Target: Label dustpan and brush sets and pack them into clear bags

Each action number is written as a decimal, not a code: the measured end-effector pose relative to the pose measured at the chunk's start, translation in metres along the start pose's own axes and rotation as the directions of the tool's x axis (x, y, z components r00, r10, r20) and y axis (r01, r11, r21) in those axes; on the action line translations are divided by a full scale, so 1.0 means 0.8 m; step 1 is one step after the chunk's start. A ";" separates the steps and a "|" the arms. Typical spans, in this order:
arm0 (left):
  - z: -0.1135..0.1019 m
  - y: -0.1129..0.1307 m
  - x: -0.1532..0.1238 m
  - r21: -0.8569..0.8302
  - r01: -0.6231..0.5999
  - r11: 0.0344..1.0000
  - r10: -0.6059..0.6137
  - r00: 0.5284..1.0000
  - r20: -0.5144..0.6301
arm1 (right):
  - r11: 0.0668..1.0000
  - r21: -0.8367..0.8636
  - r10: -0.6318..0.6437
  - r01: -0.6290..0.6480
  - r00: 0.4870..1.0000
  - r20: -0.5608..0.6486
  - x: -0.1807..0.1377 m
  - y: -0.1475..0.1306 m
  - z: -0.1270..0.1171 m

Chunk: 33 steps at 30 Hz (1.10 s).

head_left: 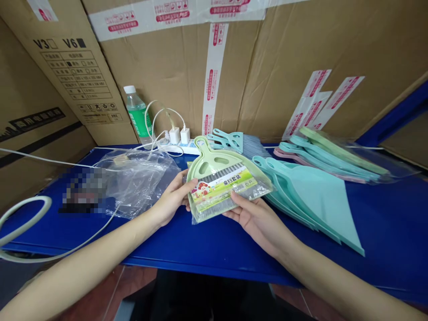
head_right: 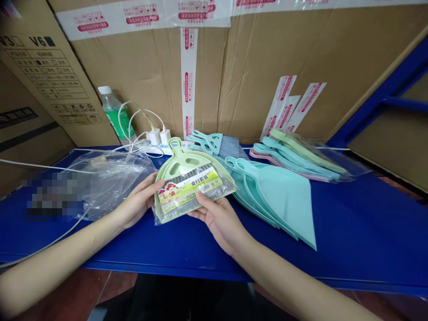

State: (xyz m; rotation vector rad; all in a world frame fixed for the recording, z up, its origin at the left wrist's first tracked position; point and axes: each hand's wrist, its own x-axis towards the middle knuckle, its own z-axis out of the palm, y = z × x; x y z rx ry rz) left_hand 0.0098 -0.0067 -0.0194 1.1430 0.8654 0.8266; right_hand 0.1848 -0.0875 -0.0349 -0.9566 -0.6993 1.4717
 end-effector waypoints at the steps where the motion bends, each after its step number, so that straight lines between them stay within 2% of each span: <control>1: -0.001 0.001 0.000 -0.010 0.010 1.000 -0.010 1.000 -0.008 | 1.000 -0.028 0.010 -0.010 1.000 0.010 -0.001 -0.003 -0.003; 7: -0.005 0.006 0.001 -0.027 0.011 1.000 -0.011 1.000 0.022 | 0.969 -0.226 0.122 -0.100 0.989 0.086 -0.012 -0.031 -0.027; 10: -0.004 0.005 0.002 0.003 0.007 1.000 -0.007 0.997 0.074 | 0.943 -0.322 0.119 -0.077 0.986 0.113 -0.011 -0.045 -0.043; 13: -0.003 0.003 0.004 -0.010 0.011 1.000 -0.010 0.995 0.098 | 0.918 -0.395 0.074 -0.036 0.994 0.081 -0.005 -0.052 -0.052; 16: -0.002 0.002 0.005 -0.038 0.001 0.999 0.002 0.997 0.075 | 0.914 -0.405 0.022 0.007 0.998 0.067 0.002 -0.053 -0.053; 22: -0.001 0.002 0.005 -0.073 -0.047 0.996 0.050 0.997 0.049 | 0.913 -0.407 0.065 -0.026 0.994 0.083 0.016 -0.055 -0.048; 25: -0.002 0.001 0.004 -0.065 -0.053 0.996 0.056 0.997 0.044 | 0.900 -0.436 0.035 0.016 0.993 0.110 0.023 -0.056 -0.047; 29: -0.004 0.000 0.005 -0.050 -0.017 0.999 0.020 0.998 0.064 | 0.905 -0.419 -0.004 0.069 0.988 0.154 0.025 -0.055 -0.050; 33: -0.003 0.000 0.006 -0.098 0.036 0.994 -0.027 0.995 0.092 | 0.909 -0.415 0.035 0.042 0.984 0.176 0.021 -0.060 -0.056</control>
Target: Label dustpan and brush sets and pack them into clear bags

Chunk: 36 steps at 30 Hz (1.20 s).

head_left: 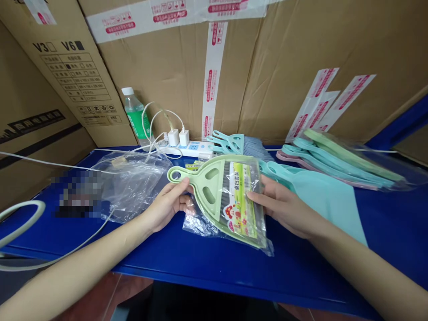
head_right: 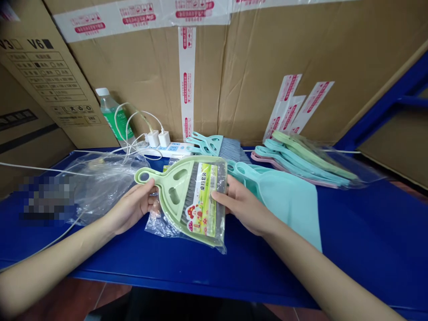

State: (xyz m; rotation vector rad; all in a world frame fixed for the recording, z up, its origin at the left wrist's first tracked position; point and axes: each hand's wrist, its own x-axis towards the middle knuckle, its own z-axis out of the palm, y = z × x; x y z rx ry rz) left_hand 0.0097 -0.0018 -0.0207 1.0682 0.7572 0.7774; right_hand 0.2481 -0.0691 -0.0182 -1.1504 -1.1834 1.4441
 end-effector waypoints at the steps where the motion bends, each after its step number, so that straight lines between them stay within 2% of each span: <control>1: 0.000 0.000 0.000 -0.004 0.013 1.000 -0.013 1.000 -0.002 | 1.000 0.004 0.003 -0.003 1.000 0.005 -0.001 -0.001 -0.002; 5: -0.001 0.001 0.002 0.030 0.060 0.998 -0.059 0.998 -0.011 | 1.000 0.009 0.013 -0.013 1.000 0.018 -0.005 -0.002 -0.007; 9: -0.003 0.001 0.003 0.068 0.052 0.996 -0.052 0.999 -0.007 | 0.999 0.042 0.022 -0.022 1.000 0.005 -0.007 0.000 -0.006; 16: -0.001 0.005 0.003 0.119 -0.042 0.992 0.052 0.995 -0.083 | 0.998 0.046 0.034 -0.035 0.999 0.023 -0.009 0.006 -0.003; 22: 0.003 0.013 0.004 0.240 -0.102 0.965 0.136 0.982 -0.131 | 0.999 0.013 0.037 -0.037 0.998 0.045 -0.008 0.008 -0.005; 30: 0.001 0.013 0.003 0.216 -0.067 0.974 0.093 0.990 -0.108 | 0.997 0.032 0.064 -0.065 0.998 0.023 -0.009 0.008 -0.006; 36: 0.000 0.010 0.003 0.127 0.015 0.992 -0.010 0.999 -0.047 | 0.995 0.044 0.084 -0.085 0.996 0.029 -0.009 0.007 -0.006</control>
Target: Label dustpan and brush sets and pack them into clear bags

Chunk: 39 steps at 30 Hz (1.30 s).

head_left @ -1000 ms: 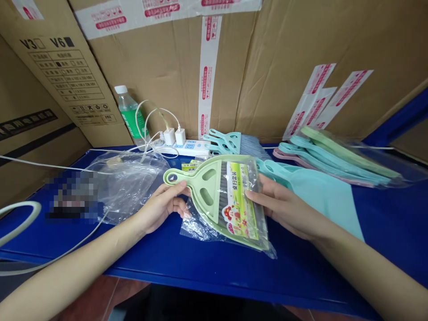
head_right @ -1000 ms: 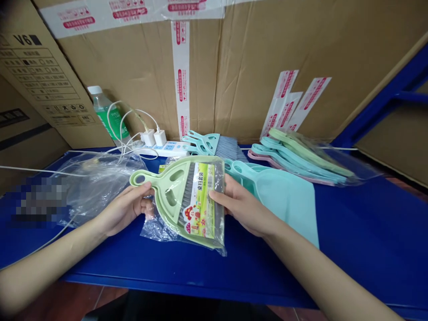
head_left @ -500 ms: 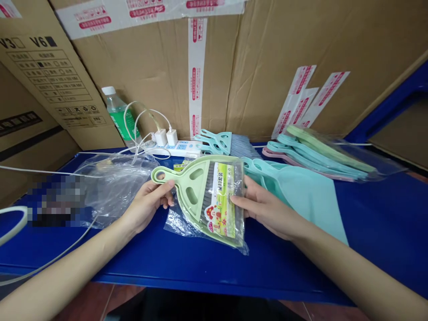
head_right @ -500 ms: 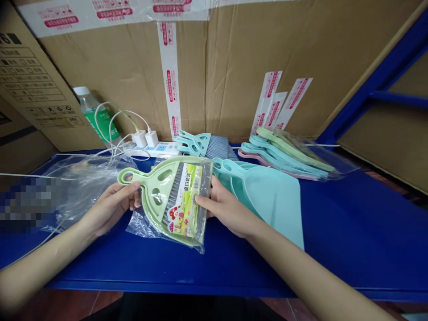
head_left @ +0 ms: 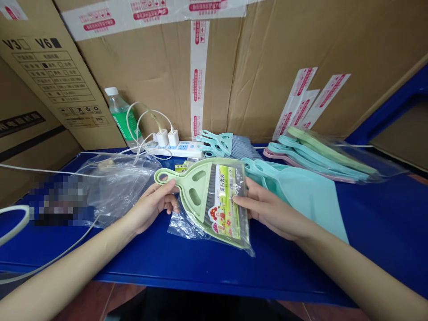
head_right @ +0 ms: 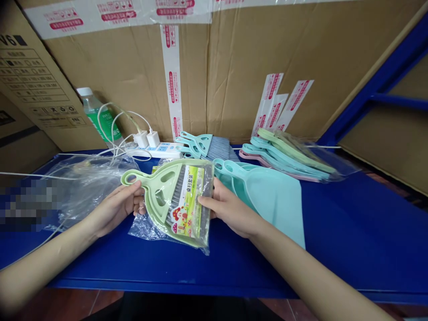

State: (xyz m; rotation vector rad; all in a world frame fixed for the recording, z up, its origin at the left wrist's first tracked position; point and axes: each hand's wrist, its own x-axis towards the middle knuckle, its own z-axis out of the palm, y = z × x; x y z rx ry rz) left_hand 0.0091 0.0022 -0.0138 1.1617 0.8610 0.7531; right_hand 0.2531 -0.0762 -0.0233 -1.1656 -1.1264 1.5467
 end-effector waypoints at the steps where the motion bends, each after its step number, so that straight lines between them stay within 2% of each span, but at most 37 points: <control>1: 0.000 0.000 0.000 0.000 0.002 1.000 -0.002 1.000 0.007 | 1.000 0.001 0.005 -0.005 1.000 -0.004 0.000 -0.001 0.000; 9: 0.002 0.001 -0.001 0.018 -0.019 1.000 0.020 1.000 -0.002 | 0.999 0.030 -0.036 0.036 0.999 -0.002 0.000 -0.003 0.004; 23: 0.000 -0.001 0.001 0.018 -0.103 0.995 0.104 0.990 -0.098 | 0.992 0.004 -0.126 0.126 0.992 0.032 0.002 0.002 0.005; 31: 0.002 0.003 -0.002 0.053 -0.098 0.994 0.100 0.995 -0.026 | 0.970 -0.069 -0.237 0.231 0.966 -0.100 0.001 -0.001 0.010; 35: 0.006 0.005 -0.005 0.034 -0.143 0.989 0.144 0.989 -0.019 | 0.972 -0.130 -0.210 0.195 0.971 -0.112 0.001 -0.002 0.004; 39: 0.009 0.006 -0.008 0.048 -0.133 0.990 0.133 0.991 0.013 | 0.954 -0.244 -0.204 0.172 0.973 -0.112 0.000 -0.005 0.001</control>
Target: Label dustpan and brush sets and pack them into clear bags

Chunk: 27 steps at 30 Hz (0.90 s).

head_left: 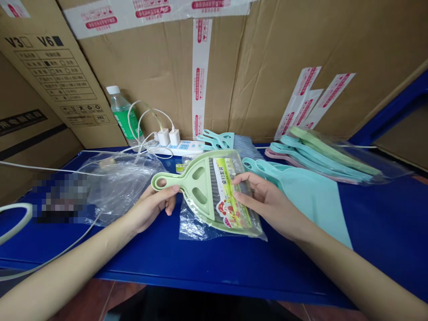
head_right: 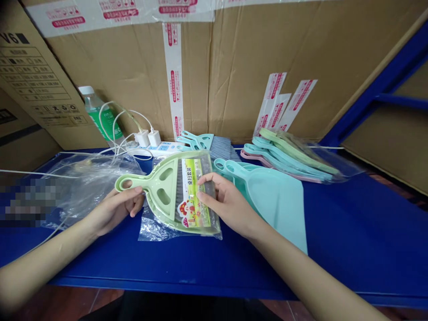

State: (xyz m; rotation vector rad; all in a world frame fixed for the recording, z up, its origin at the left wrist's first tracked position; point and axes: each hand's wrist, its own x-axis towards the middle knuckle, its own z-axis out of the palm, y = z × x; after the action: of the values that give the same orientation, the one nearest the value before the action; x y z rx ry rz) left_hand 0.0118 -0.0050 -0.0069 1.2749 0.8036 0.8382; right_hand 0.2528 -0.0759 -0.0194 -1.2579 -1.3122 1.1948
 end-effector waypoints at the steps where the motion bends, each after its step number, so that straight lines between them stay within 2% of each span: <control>1: 0.000 0.000 0.000 0.007 -0.002 1.000 0.002 1.000 0.002 | 1.000 -0.021 -0.001 0.001 1.000 0.001 0.000 -0.001 0.000; 5: 0.000 -0.001 0.002 0.015 -0.027 1.000 0.027 0.998 -0.049 | 0.998 -0.046 -0.034 0.035 0.999 0.021 -0.002 -0.002 0.000; 8: -0.002 -0.003 0.004 0.021 -0.037 0.999 0.039 0.996 -0.086 | 1.000 0.006 -0.022 0.021 0.995 0.101 -0.004 -0.004 0.000; 13: -0.002 -0.005 0.004 0.102 -0.063 0.993 0.072 0.993 -0.088 | 0.999 -0.034 0.001 0.004 0.988 0.153 -0.007 -0.007 -0.002; 16: 0.000 -0.004 0.002 0.086 -0.080 0.993 0.087 0.992 -0.086 | 1.000 0.008 0.011 -0.012 0.986 0.164 -0.008 -0.009 -0.002; 19: 0.000 -0.002 0.000 0.073 -0.073 0.995 0.077 0.995 -0.057 | 1.000 0.022 0.001 -0.003 0.992 0.122 -0.008 -0.009 -0.003; 23: -0.003 -0.003 0.001 0.152 -0.082 0.985 0.081 0.997 0.013 | 0.999 -0.036 -0.004 0.004 1.000 0.015 -0.008 -0.009 -0.003; 27: -0.002 -0.003 0.001 0.119 -0.101 0.988 0.105 0.994 -0.030 | 0.999 -0.041 0.034 -0.032 0.998 0.048 -0.007 -0.014 -0.002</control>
State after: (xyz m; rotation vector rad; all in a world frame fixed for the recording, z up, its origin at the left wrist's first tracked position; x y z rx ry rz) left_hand 0.0112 -0.0036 -0.0095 1.4182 0.8313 0.9094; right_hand 0.2533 -0.0813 -0.0083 -1.2906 -1.3615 1.2346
